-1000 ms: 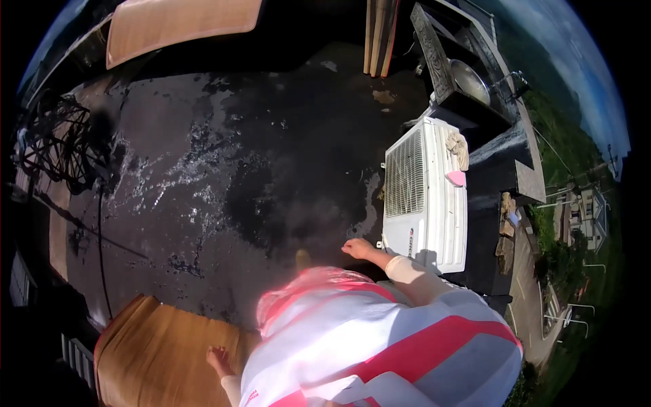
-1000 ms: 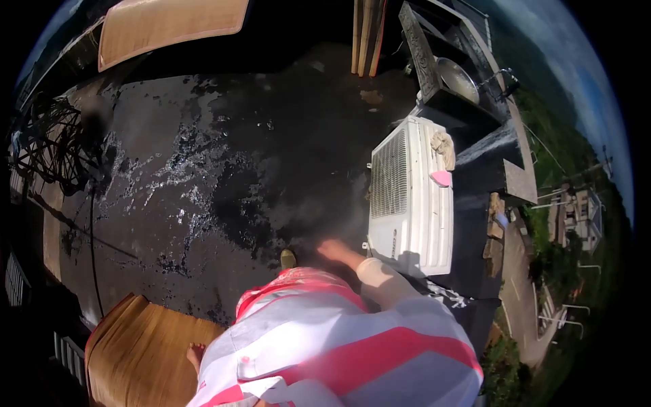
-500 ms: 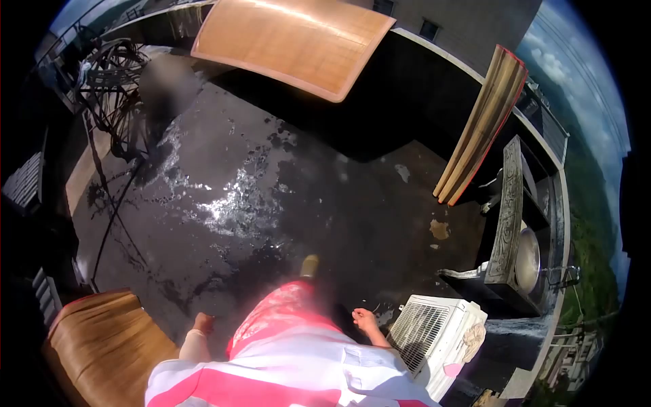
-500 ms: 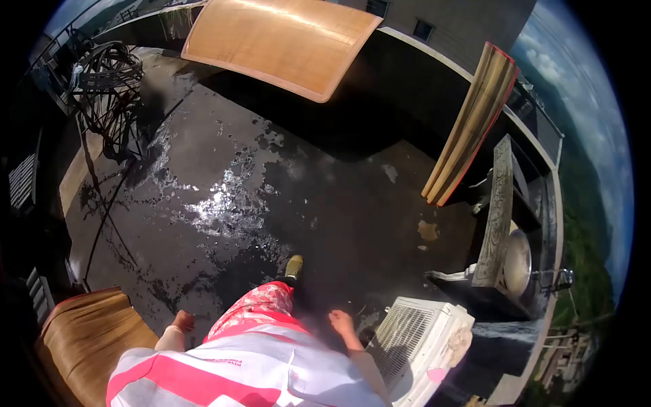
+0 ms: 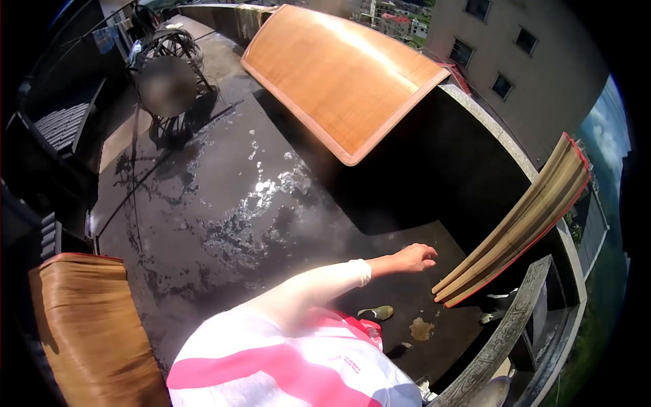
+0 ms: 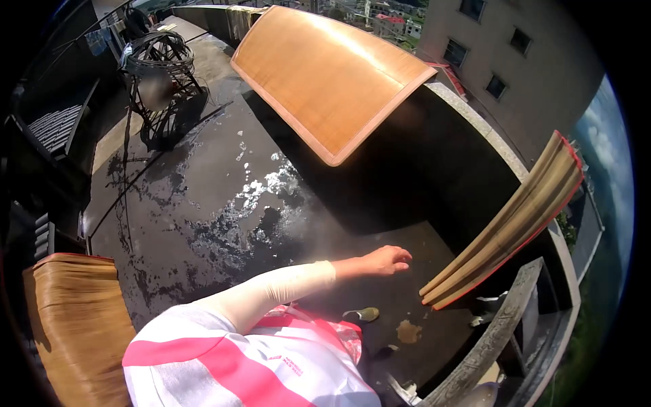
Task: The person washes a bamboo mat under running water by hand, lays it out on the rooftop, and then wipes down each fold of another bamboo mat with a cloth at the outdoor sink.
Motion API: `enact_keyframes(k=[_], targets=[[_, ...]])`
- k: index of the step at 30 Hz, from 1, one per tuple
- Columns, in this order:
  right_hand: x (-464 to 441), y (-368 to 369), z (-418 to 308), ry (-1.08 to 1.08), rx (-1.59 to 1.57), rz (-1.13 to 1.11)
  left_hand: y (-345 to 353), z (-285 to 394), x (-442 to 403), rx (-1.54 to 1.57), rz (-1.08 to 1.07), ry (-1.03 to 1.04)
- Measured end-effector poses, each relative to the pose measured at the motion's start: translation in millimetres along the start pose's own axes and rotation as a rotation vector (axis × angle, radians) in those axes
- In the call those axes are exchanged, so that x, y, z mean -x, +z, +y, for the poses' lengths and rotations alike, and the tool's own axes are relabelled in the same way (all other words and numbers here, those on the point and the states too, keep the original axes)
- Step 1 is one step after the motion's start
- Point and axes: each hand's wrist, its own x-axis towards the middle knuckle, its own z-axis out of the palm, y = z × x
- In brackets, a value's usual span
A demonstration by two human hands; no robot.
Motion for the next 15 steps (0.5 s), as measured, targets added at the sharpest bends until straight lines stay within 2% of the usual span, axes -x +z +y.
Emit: enact_keyframes(k=[2, 3, 5, 7, 9, 10, 11, 13, 14, 15], targets=[[-28.9, -49.6, -43.1, 0.022, 0.009, -0.006, 63.5, 25.2, -70.3, 0.074, -0.171, 0.158], [-40.1, -77.3, -65.5, 0.033, 0.003, 0.006, 79.3, 51.1, -91.8, 0.061, -0.267, 0.087], [-58.1, -136.0, -104.0, 0.043, -0.002, 0.019, 101.8, 83.8, -132.4, 0.108, -0.281, 0.282], [-71.1, -207.4, -137.7, 0.006, -0.006, 0.042, 96.9, 110.6, -169.5, 0.127, -0.248, 0.341], [-95.6, -262.8, -189.9, -0.108, -0.031, 0.123, 78.1, 132.9, -203.5, 0.144, -0.167, 0.41], [-96.5, -262.8, -238.4, -0.159, -0.038, 0.282, 65.9, 150.0, -218.6, 0.172, -0.146, 0.367], [-102.2, -267.7, -282.6, -0.239, -0.062, 0.338, 56.9, 162.7, -235.5, 0.252, -0.084, 0.482], [-119.8, -279.3, -348.5, -0.519, -0.166, 0.289, 35.5, 206.0, -260.3, 0.33, -0.055, 0.552], [-117.9, -276.1, -386.9, -0.559, -0.157, 0.334, 21.1, 232.5, -266.5, 0.285, -0.046, 0.576], [-125.2, -277.4, -413.3, -0.628, -0.092, 0.341, 16.3, 249.9, -280.9, 0.321, 0.018, 0.781]])
